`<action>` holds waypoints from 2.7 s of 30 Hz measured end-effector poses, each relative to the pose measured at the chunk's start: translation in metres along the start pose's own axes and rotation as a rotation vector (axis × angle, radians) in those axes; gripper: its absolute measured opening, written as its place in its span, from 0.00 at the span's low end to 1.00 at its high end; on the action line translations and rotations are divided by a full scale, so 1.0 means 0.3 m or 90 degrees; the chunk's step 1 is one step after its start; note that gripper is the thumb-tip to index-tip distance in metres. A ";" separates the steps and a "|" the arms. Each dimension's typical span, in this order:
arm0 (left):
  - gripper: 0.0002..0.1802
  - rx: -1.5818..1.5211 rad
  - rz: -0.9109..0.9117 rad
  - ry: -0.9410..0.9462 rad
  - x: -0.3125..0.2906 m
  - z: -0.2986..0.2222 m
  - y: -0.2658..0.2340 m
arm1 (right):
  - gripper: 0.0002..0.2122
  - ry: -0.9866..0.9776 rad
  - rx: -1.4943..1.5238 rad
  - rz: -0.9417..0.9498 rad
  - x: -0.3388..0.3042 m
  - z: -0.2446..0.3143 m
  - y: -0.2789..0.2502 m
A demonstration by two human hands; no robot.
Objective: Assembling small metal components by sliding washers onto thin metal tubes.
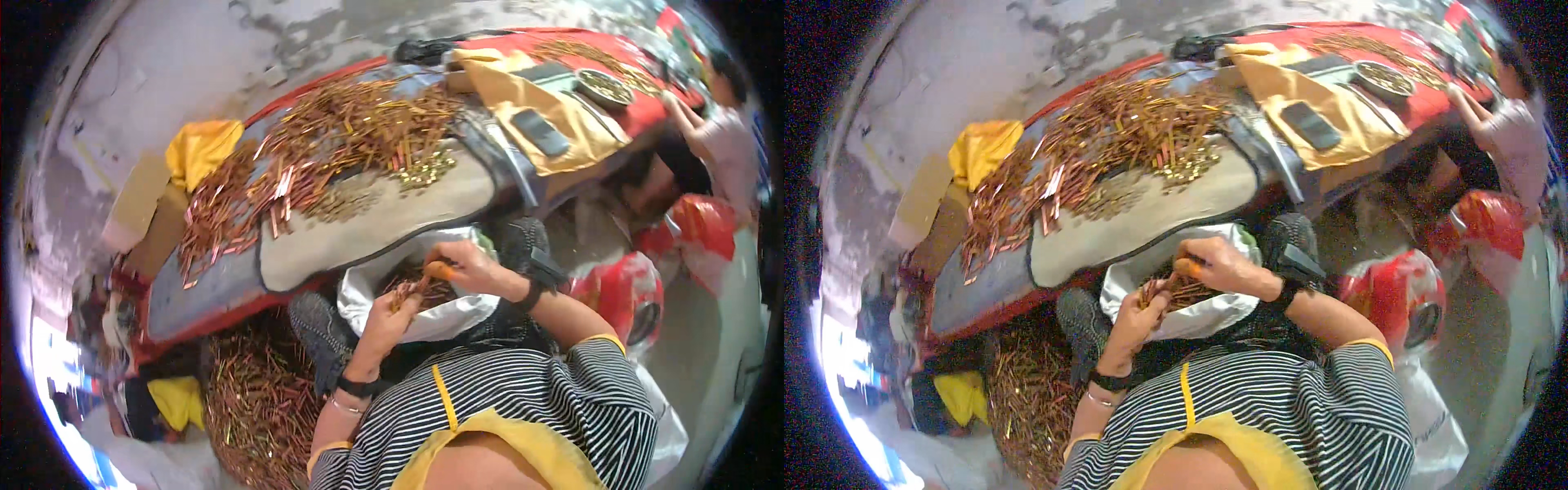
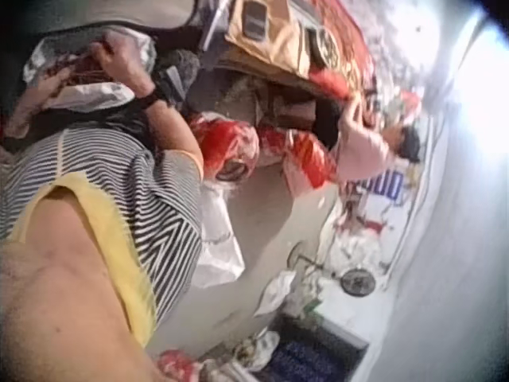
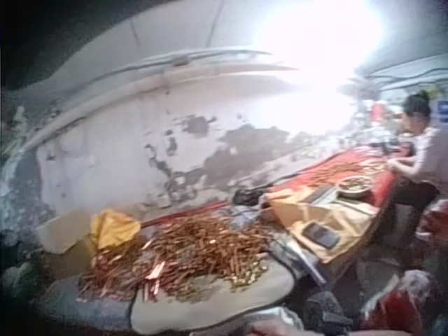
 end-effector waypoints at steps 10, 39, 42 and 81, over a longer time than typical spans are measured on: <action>0.11 -0.109 0.084 0.021 -0.022 -0.018 0.057 | 0.11 -0.098 -0.039 -0.003 -0.052 0.030 -0.037; 0.14 0.071 0.014 0.059 0.082 0.002 0.030 | 0.11 -0.034 0.025 -0.120 -0.033 -0.058 -0.030; 0.14 0.128 0.013 0.067 0.084 0.030 0.020 | 0.11 0.013 0.019 -0.053 -0.034 -0.065 -0.019; 0.12 0.088 0.007 0.158 0.069 0.057 -0.024 | 0.11 0.131 0.026 -0.020 -0.005 -0.076 0.039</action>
Point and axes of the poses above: each hand's wrist, its own x-axis towards the middle knuckle, its own y-axis out of the palm, z = x × y, the point moved 2 cm from there along x, towards the middle knuckle, and after that the axes turned 1 degree about -y, right-handed, at the moved point
